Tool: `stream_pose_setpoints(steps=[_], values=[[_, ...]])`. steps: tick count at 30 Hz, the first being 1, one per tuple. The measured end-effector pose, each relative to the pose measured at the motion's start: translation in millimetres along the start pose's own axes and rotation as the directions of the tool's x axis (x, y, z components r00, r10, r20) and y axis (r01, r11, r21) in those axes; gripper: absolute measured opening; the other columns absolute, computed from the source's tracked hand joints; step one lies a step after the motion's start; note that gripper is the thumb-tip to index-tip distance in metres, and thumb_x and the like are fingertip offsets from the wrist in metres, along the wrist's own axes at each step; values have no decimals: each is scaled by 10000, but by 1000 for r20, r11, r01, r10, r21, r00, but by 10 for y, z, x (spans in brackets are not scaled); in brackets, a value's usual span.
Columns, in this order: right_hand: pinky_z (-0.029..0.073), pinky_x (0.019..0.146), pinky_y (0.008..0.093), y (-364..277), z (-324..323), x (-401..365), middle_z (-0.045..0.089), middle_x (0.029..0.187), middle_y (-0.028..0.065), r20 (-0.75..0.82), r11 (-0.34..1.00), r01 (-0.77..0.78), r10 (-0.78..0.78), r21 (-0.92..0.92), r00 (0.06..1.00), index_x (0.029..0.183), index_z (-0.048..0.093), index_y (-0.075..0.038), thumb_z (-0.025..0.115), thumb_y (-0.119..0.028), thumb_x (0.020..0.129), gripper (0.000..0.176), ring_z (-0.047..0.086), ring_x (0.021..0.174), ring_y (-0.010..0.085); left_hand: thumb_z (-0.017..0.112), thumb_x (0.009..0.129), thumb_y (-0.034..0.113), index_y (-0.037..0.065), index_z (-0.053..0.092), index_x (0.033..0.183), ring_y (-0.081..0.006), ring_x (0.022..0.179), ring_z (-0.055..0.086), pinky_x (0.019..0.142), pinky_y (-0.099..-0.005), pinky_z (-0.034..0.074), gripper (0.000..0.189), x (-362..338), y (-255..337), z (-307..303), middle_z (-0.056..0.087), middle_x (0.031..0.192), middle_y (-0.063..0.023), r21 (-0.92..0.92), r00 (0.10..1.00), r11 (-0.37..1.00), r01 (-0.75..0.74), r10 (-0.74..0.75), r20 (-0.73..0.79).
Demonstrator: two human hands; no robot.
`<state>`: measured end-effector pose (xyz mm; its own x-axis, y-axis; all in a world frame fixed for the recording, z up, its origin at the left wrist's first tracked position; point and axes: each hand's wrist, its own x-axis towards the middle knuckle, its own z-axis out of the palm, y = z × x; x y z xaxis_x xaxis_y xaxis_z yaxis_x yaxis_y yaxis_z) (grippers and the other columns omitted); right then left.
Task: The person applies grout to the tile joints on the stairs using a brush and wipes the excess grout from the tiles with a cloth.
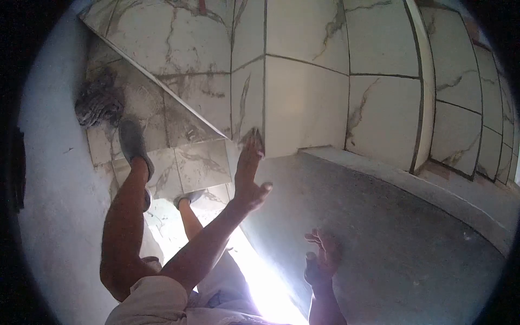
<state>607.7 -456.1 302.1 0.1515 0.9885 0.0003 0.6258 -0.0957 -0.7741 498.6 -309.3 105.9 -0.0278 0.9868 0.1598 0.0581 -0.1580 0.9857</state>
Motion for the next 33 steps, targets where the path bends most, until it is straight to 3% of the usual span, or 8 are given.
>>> stream_pose_setpoints(steps=[3,13,16,19,23,25,28,33], values=[[475,845,400,-14,-102,-45,542,1166,164,36,999,-25,24,22,999,1292,416,8,572,-315,894,536,582,992,256,412,769,739,0,243,1397,-382,1348,207,1074,-525,172,985,95,-42,-86,229,1450,-218,59,993,995,-86,81,89],[455,896,404,96,-12,66,533,1160,170,41,996,57,-54,-65,998,1324,359,11,511,-432,903,630,561,1032,263,360,746,787,-6,229,1397,-366,1345,224,1088,-521,164,1035,344,94,-194,234,1427,-260,255,984,963,-82,37,177],[450,906,403,70,17,119,529,1172,167,54,994,95,-91,-63,994,1321,363,20,518,-418,903,624,551,1056,259,430,704,794,-26,241,1383,-365,1340,241,1085,-533,156,1082,180,128,-142,251,1425,-247,117,987,993,1,-20,161],[451,909,410,86,36,99,524,1178,176,27,997,68,-67,-34,997,1316,363,35,515,-442,897,652,544,1067,260,341,749,791,1,203,1410,-365,1350,212,1087,-521,165,1039,-216,233,-119,228,1435,-248,136,976,989,62,-88,200],[445,912,418,155,159,187,521,1182,183,-9,996,63,-63,-70,998,1317,357,45,492,-495,890,702,541,1071,269,527,721,706,-46,171,1398,-405,1341,205,1084,-513,170,1073,618,20,-182,207,1434,-274,45,982,991,-126,118,149],[430,925,426,106,395,446,515,1191,194,-104,991,-33,20,-127,994,1306,365,59,446,-532,895,724,535,1086,283,549,736,662,-38,154,1406,-401,1348,185,1093,-487,170,1047,1025,-54,-166,174,1447,-270,-48,982,998,-43,51,183],[407,950,424,126,745,1175,500,1214,193,-236,986,155,-165,-60,958,1292,388,56,406,-538,910,707,507,1127,287,522,758,668,-18,149,1415,-401,1350,179,1094,-473,181,1021,623,7,-125,166,1454,-260,-34,981,999,1,6,196],[335,1009,413,33,1120,2905,457,1255,229,-446,958,73,-196,-279,873,1246,441,60,312,-493,955,638,429,1198,328,243,752,809,0,143,1423,-388,1361,149,1088,-489,182,1056,52,131,-146,162,1461,-242,-85,985,996,42,-27,168]])
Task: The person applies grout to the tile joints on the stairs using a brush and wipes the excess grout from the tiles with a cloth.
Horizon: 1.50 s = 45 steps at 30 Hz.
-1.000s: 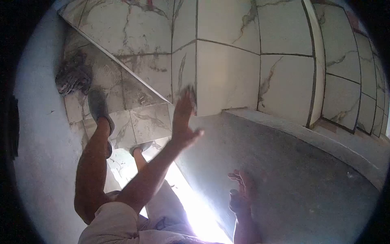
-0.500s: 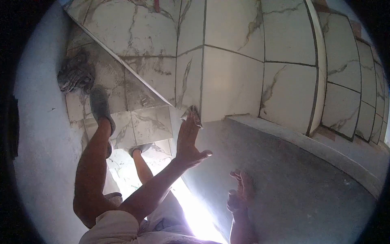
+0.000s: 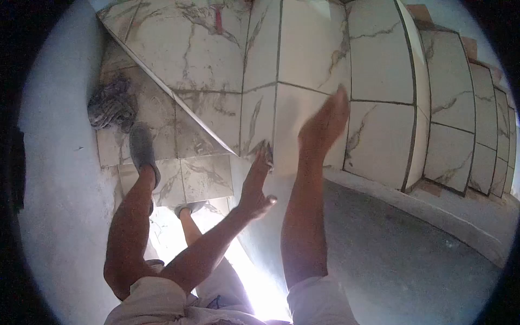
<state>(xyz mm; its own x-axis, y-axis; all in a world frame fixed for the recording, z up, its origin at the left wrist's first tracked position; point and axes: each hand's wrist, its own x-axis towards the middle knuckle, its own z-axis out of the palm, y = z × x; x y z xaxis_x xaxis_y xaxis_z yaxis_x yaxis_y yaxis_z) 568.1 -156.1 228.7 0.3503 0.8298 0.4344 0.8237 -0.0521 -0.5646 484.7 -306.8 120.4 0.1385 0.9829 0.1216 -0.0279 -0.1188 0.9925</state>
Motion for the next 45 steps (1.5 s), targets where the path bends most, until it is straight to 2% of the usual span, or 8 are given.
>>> stream_pose_setpoints(steps=[11,16,20,23,32,35,39,45], values=[[160,1076,510,355,1118,1166,280,1425,215,270,888,51,84,-458,959,1402,256,-31,132,-668,876,835,226,1339,372,530,847,207,-61,232,1371,-391,1304,291,1091,-419,224,661,723,-352,-66,291,1388,-285,48,987,998,-34,41,-155],[163,1076,512,279,1088,1113,271,1433,204,269,856,22,138,-516,953,1413,231,-43,175,-667,877,825,224,1342,364,447,895,345,-44,273,1366,-325,1338,268,1105,-371,197,635,1572,-915,-264,321,1397,-237,-462,853,770,441,-520,-52],[163,1077,508,338,1106,1112,268,1434,205,258,854,25,129,-520,958,1416,224,-46,196,-675,871,833,225,1342,361,420,896,466,-89,369,1297,-369,1287,337,1057,-398,280,687,1167,-286,-90,353,1363,-273,-46,959,999,-16,2,-284],[156,1081,502,319,1105,1114,272,1431,206,258,863,10,139,-505,956,1416,219,-39,216,-679,868,843,227,1342,358,438,876,515,-86,396,1284,-373,1290,333,1069,-416,264,728,1464,-819,-195,330,1373,-281,-246,876,879,408,-452,-165],[129,1090,490,296,1058,1074,236,1442,213,276,862,0,162,-507,948,1417,190,-12,222,-711,846,903,187,1358,342,547,807,543,-83,482,1187,-426,1142,458,984,-471,342,735,1662,-729,-379,491,1215,-275,-54,834,848,527,-528,-162],[115,1093,488,302,1114,1113,229,1446,212,283,880,6,147,-475,948,1415,187,-3,244,-720,837,922,179,1361,340,564,793,544,-92,483,1180,-434,1095,493,952,-481,371,749,1387,-402,-159,522,1162,-280,172,928,969,176,-106,-357],[127,1090,495,324,1095,1098,244,1439,217,262,876,-2,147,-482,954,1417,180,-4,266,-726,828,936,199,1355,341,625,745,527,-90,476,1181,-430,1135,466,977,-506,344,771,1572,-617,-287,497,1190,-300,39,821,840,541,-518,-242],[128,1089,495,281,1133,1127,258,1437,208,255,851,0,158,-524,954,1423,168,-14,269,-712,839,915,221,1347,343,608,754,542,-95,448,1201,-432,1118,480,959,-486,370,794,1432,-292,-157,503,1174,-304,208,919,947,245,-159,-362]])
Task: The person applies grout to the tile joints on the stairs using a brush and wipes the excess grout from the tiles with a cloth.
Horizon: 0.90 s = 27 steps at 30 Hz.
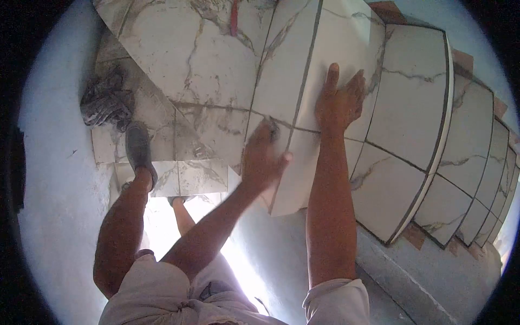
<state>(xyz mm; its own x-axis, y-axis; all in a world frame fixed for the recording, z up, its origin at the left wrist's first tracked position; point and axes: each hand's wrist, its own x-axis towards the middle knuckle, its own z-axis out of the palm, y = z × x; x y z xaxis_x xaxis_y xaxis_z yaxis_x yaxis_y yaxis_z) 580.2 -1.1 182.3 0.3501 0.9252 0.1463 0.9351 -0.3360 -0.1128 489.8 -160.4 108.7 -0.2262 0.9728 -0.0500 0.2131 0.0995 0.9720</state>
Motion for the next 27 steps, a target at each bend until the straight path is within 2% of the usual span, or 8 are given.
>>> stream_pose_setpoints(steps=[3,10,12,13,16,20,21,27], values=[[127,1092,492,64,16,-36,255,1440,201,-10,1000,5,-5,-9,1000,1424,165,-19,271,-713,838,915,220,1347,343,606,753,557,-96,405,1233,-443,1174,421,991,-485,330,835,275,-436,70,449,1239,-303,-114,894,902,417,-385,229],[140,1089,501,-14,-43,-37,250,1440,208,14,1000,12,-12,7,1000,1418,159,7,278,-711,837,932,217,1351,328,512,814,601,-72,499,1051,-407,1039,525,873,-494,395,714,75,-134,-18,535,1083,-288,10,994,997,-76,76,-77],[143,1086,503,60,-39,-47,249,1438,214,8,999,34,-34,11,999,1416,163,11,277,-711,837,933,215,1351,334,540,837,503,-58,423,1259,-403,1037,540,929,-463,411,711,354,-496,-127,511,1168,-281,-111,741,813,571,-452,497],[147,1084,505,33,-12,0,247,1437,220,-3,998,64,-64,25,998,1414,166,15,276,-711,837,934,213,1351,339,578,805,507,-42,388,1297,-396,1079,522,938,-468,401,761,330,-501,29,474,1223,-281,238,805,932,275,-358,472],[151,1086,494,-6,-25,-15,247,1435,225,2,999,26,-26,33,1000,1415,167,15,272,-719,832,943,214,1350,344,611,781,469,-47,405,1279,-410,1062,534,932,-473,399,746,51,166,-52,482,1237,-257,-6,997,997,-76,76,-22],[155,1088,475,-23,-21,8,258,1433,222,-4,999,34,-34,18,999,1416,163,17,289,-706,838,933,219,1349,338,584,806,470,-82,443,1214,-401,1139,464,971,-440,351,701,113,-317,147,493,1187,-287,-164,986,972,166,-161,40],[157,1087,474,-11,-30,-18,258,1433,221,5,1000,17,-17,1,1000,1415,163,18,293,-699,842,927,220,1348,339,619,787,387,-76,412,1259,-402,1183,436,1003,-424,332,692,339,-162,-184,458,1261,-280,-144,833,849,508,-443,332],[168,1084,476,-13,-29,-15,254,1435,222,20,1000,10,-10,8,1000,1411,168,26,304,-671,859,899,219,1345,356,602,784,362,14,413,1303,-374,1180,463,995,-442,356,653,-78,205,-7,474,1276,-221,-147,999,989,-17,12,-32]])
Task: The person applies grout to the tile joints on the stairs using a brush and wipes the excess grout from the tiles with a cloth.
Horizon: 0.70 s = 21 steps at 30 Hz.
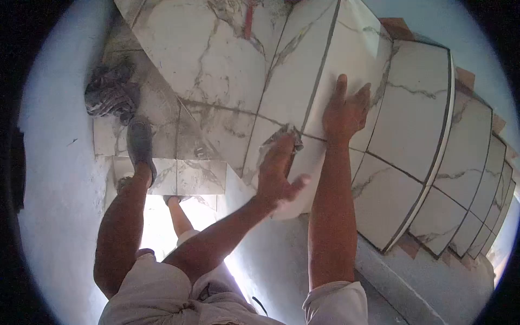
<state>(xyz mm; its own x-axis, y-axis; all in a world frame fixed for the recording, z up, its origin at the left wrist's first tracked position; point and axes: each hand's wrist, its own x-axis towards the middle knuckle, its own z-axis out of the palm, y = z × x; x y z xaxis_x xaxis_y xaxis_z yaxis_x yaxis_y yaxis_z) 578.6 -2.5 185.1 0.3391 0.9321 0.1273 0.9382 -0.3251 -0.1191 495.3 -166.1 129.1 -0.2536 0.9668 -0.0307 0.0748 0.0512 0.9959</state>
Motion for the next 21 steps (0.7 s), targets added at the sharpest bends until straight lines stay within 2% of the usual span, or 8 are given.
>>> stream_pose_setpoints(steps=[2,3,6,8,13,15,19,21], values=[[170,1086,472,-5,-3,-4,259,1434,222,-16,1000,27,-27,-1,1000,1409,175,29,308,-664,862,893,223,1343,357,615,773,476,-3,348,1335,-358,1295,318,1060,-427,256,785,-10,-247,18,346,1374,-243,-51,990,997,62,-55,132],[173,1088,464,-17,-31,-28,269,1428,226,-20,1000,10,-10,-14,1000,1405,187,32,316,-653,865,882,230,1341,354,605,772,505,-15,352,1331,-350,1283,333,1064,-430,244,805,390,-477,-265,350,1372,-240,-183,775,789,586,-481,410],[174,1092,462,13,7,15,279,1421,233,-26,1000,6,-6,-5,1000,1400,201,37,325,-645,867,874,237,1338,355,624,767,473,-36,392,1292,-371,1232,389,1031,-444,290,767,200,-626,-18,412,1315,-249,-44,880,908,418,-392,267],[173,1092,469,3,38,36,277,1419,236,-29,1000,3,-3,4,1000,1398,204,38,327,-647,866,876,235,1338,360,642,754,452,-49,434,1242,-399,1144,460,963,-453,358,730,-15,-202,-21,480,1222,-260,25,998,998,-55,54,16],[156,1076,528,-24,-16,-16,243,1435,225,15,1000,-23,23,-9,1000,1419,160,1,316,-673,855,893,215,1346,357,625,762,337,-11,419,1287,-364,1191,449,987,-419,369,662,151,-577,15,458,1276,-248,-101,962,957,271,-266,67],[153,1076,530,-11,16,17,244,1435,223,2,1000,-16,16,-3,1000,1421,160,-4,306,-684,849,901,216,1347,354,646,736,315,-4,411,1298,-365,1217,428,995,-420,362,688,229,-395,-83,448,1296,-237,-85,960,967,241,-224,167],[144,1078,526,32,28,-1,246,1436,221,-8,1000,17,-17,-6,1000,1422,164,-10,284,-708,837,919,218,1346,353,634,748,303,-25,492,1215,-386,1137,490,979,-433,370,588,-36,-337,8,529,1188,-238,60,996,996,-73,76,-55],[143,1081,521,3,7,-5,246,1435,222,1,1000,7,-7,3,1000,1420,165,-6,284,-706,839,918,217,1346,354,655,761,381,-42,489,1205,-407,1109,497,983,-440,360,636,273,-556,-130,528,1180,-259,-118,887,885,450,-427,178]])
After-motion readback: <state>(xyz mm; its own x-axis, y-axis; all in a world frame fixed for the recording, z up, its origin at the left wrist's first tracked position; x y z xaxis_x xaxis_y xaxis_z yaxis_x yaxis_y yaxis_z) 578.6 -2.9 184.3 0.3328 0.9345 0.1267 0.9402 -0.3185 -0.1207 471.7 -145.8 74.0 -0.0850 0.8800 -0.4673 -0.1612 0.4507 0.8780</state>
